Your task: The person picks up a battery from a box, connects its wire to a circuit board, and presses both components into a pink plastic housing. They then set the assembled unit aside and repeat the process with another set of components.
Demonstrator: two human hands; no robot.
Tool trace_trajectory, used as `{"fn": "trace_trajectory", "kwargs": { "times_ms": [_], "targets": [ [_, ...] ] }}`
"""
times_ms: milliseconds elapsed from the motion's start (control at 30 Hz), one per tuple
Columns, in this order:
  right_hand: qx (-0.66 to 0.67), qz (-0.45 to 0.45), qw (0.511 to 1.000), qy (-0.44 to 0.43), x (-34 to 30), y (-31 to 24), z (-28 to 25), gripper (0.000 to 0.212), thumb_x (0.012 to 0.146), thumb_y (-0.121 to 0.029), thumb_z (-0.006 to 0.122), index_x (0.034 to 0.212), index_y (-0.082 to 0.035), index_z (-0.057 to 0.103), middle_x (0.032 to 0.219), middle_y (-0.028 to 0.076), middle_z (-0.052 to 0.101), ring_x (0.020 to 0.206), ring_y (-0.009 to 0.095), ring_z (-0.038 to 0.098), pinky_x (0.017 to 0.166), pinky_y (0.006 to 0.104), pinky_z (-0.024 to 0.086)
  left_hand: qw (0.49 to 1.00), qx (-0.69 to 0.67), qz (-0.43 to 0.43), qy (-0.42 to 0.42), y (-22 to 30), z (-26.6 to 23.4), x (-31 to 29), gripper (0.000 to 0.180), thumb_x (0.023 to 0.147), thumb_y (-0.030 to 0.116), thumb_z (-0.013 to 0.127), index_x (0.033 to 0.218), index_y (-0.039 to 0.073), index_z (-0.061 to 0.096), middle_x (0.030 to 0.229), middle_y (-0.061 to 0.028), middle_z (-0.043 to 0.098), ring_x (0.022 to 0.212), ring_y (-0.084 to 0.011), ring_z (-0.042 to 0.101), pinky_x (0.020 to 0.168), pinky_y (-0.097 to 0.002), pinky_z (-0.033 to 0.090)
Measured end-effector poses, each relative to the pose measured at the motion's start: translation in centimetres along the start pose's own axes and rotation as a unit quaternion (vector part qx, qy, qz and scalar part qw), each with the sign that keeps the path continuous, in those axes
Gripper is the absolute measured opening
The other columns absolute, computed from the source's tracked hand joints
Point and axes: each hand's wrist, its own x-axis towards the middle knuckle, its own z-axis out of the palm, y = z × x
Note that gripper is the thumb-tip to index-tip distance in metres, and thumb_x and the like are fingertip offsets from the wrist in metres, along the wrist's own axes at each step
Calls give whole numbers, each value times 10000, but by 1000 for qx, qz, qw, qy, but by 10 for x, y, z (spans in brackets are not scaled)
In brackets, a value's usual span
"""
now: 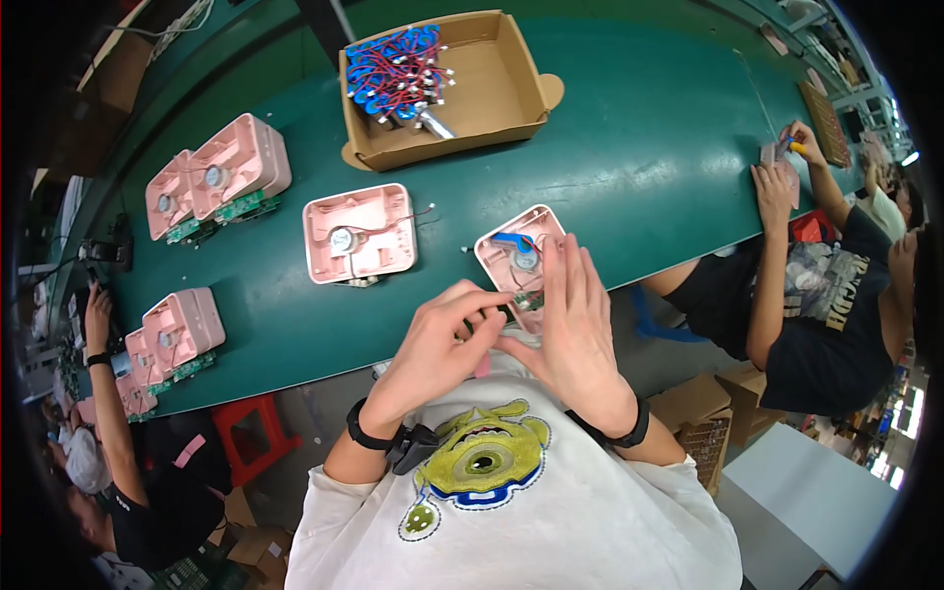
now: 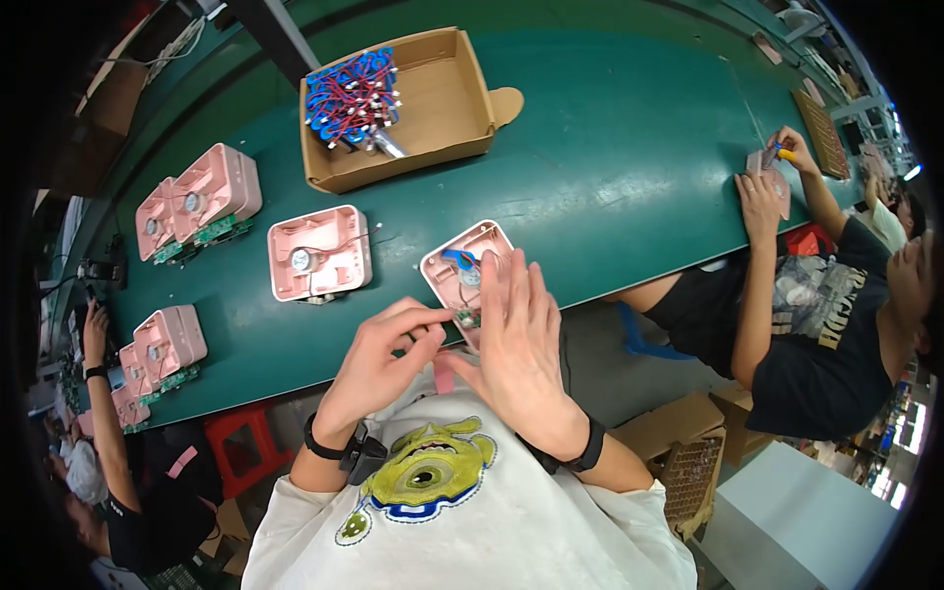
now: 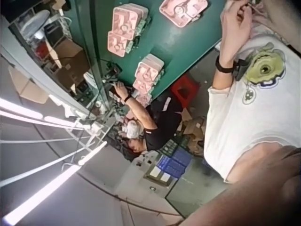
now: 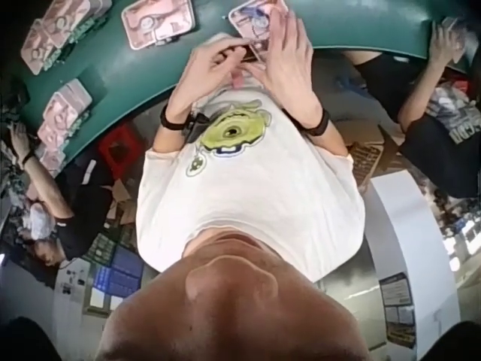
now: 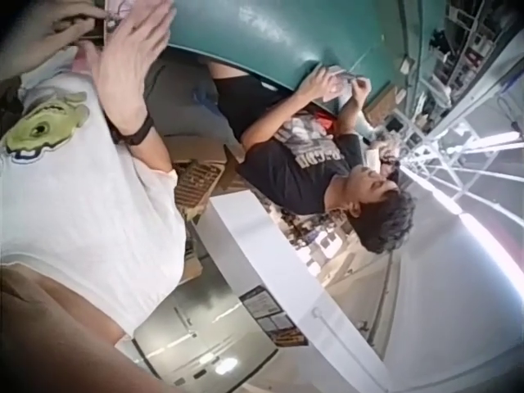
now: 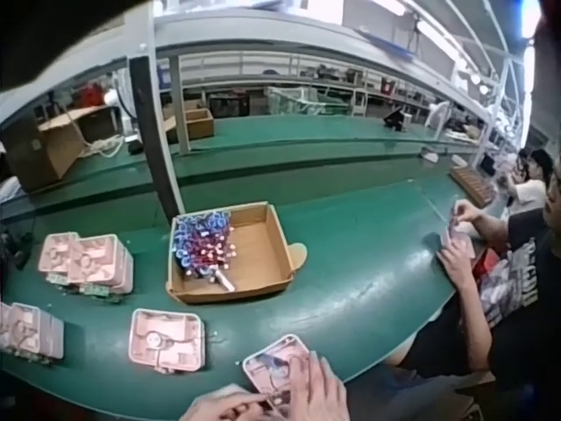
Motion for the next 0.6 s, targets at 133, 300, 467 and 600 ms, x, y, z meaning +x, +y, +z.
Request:
{"fn": "trace_trajectory", "kwargs": {
  "times_ms": [133,300,467,600],
  "targets": [
    [-62,-4,996,62,16,7,12,1068,725,-195,911,1583,35,318,1562,309,399,1370,481,466,1121,561,402,982,136,101,84,0,-14,-15,175,958,-13,687,1128,-31,726,978,-94,665,772,-170,677,625,-287,541],
    [-74,19,993,87,36,67,-4,1009,752,-161,875,1580,38,333,1516,316,456,1360,505,477,1124,554,412,850,327,233,342,-25,-68,-31,199,965,49,704,1153,-12,720,1117,-100,662,746,-226,662,629,-315,521],
    [-101,61,982,144,71,134,-23,934,793,-173,858,1573,1,374,1462,291,532,1319,475,531,1093,519,455,904,148,-8,401,-57,-104,-18,264,976,66,715,1215,-37,668,1258,-122,608,756,-162,661,625,-297,523],
    [-336,1,908,251,86,130,-34,737,857,-168,832,1496,-13,500,1301,243,660,1191,393,649,986,447,539,926,41,-30,374,-78,-111,-3,273,987,79,715,1217,-56,659,1261,-121,604,727,-121,653,610,-272,518]
  ]
}}
